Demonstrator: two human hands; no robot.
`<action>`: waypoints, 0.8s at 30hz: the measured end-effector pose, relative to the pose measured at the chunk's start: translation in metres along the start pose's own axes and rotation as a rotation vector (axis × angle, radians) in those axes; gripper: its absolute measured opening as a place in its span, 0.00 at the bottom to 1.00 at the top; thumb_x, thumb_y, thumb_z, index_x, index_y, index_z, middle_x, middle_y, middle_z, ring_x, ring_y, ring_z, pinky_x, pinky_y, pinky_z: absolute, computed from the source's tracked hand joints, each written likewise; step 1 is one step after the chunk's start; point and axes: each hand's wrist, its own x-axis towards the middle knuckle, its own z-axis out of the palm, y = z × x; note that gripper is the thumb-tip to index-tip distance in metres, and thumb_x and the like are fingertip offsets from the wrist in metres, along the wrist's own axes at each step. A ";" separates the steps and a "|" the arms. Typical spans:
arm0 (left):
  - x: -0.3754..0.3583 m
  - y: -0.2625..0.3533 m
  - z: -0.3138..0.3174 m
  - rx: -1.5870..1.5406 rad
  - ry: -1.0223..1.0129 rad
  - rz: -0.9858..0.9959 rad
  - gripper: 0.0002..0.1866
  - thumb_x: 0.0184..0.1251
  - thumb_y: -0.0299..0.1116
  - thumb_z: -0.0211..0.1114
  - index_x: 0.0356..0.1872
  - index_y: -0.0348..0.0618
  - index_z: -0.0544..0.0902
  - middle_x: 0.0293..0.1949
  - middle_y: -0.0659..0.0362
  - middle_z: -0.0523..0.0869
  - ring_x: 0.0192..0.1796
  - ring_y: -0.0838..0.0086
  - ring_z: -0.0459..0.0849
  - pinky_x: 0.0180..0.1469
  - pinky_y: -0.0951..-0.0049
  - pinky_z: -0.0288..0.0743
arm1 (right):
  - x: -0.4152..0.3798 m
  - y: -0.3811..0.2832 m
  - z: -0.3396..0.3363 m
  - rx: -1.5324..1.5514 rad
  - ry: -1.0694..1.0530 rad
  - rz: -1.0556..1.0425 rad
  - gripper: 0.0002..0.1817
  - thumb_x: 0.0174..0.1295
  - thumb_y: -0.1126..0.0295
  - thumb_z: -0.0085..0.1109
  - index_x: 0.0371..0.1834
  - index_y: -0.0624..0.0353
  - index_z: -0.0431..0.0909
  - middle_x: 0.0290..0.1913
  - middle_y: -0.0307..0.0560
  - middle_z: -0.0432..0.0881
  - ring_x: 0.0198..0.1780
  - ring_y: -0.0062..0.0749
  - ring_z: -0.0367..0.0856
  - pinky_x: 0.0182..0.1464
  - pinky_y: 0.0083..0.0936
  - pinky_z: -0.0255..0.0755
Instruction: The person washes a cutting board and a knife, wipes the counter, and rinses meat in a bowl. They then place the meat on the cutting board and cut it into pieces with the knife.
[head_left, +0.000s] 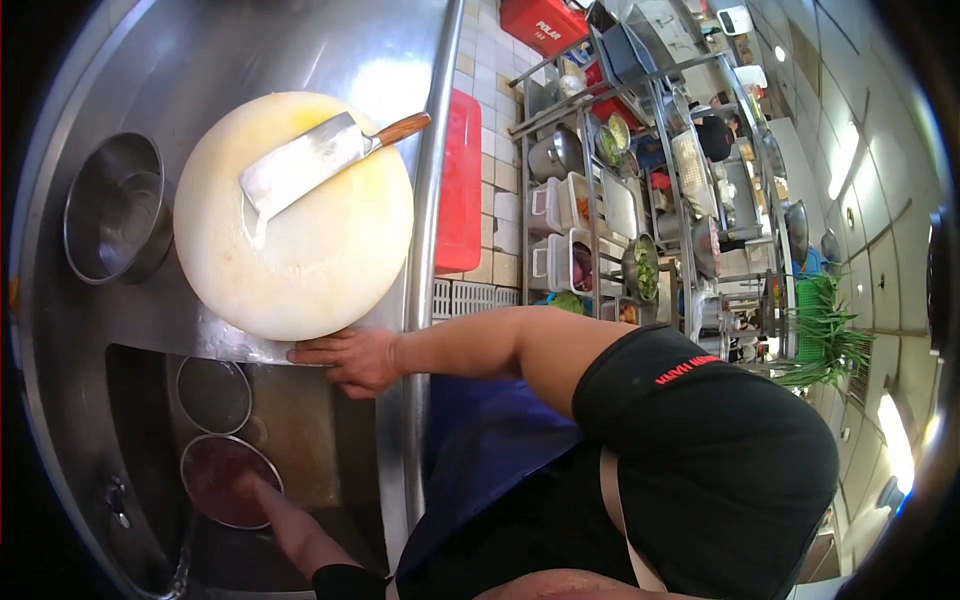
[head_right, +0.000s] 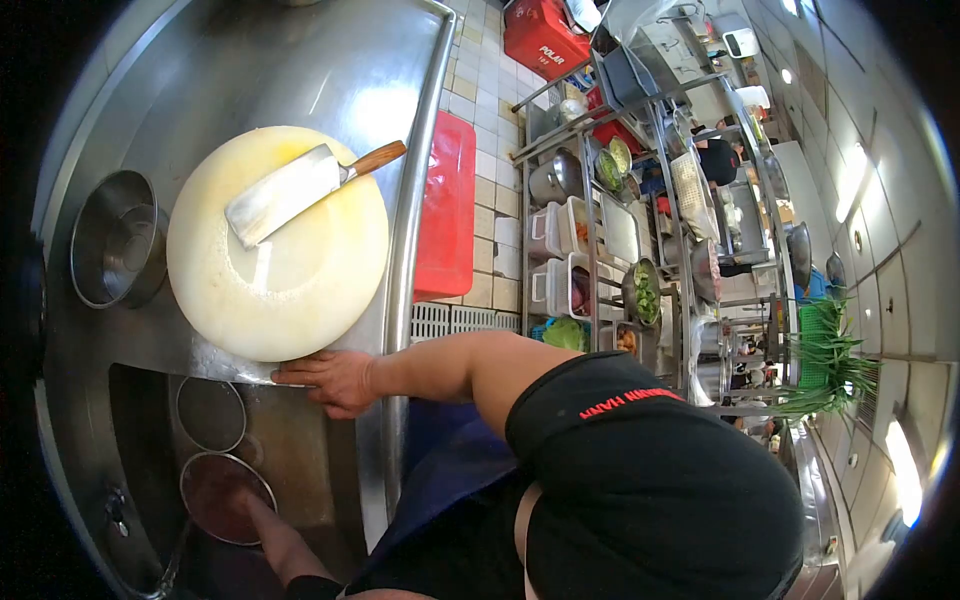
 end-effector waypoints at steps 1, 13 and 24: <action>-0.001 -0.001 0.002 -0.004 -0.004 -0.006 0.26 0.85 0.43 0.54 0.73 0.37 0.71 0.70 0.48 0.77 0.69 0.57 0.77 0.66 0.62 0.75 | 0.000 0.000 -0.001 -0.004 -0.002 0.002 0.19 0.55 0.57 0.62 0.40 0.62 0.88 0.86 0.60 0.54 0.87 0.55 0.50 0.86 0.51 0.46; 0.032 -0.014 -0.004 -0.033 -0.018 0.063 0.22 0.82 0.45 0.57 0.67 0.42 0.76 0.60 0.52 0.81 0.55 0.61 0.82 0.50 0.65 0.81 | 0.003 0.001 0.004 -0.005 0.022 -0.020 0.24 0.53 0.57 0.63 0.42 0.67 0.90 0.86 0.64 0.54 0.86 0.57 0.50 0.85 0.54 0.46; 0.041 0.013 0.008 -0.056 -0.057 0.012 0.21 0.79 0.46 0.60 0.63 0.46 0.79 0.54 0.55 0.84 0.48 0.64 0.83 0.43 0.66 0.82 | 0.004 0.001 0.002 -0.002 -0.037 0.002 0.23 0.51 0.57 0.63 0.41 0.65 0.90 0.86 0.63 0.54 0.86 0.58 0.52 0.85 0.54 0.48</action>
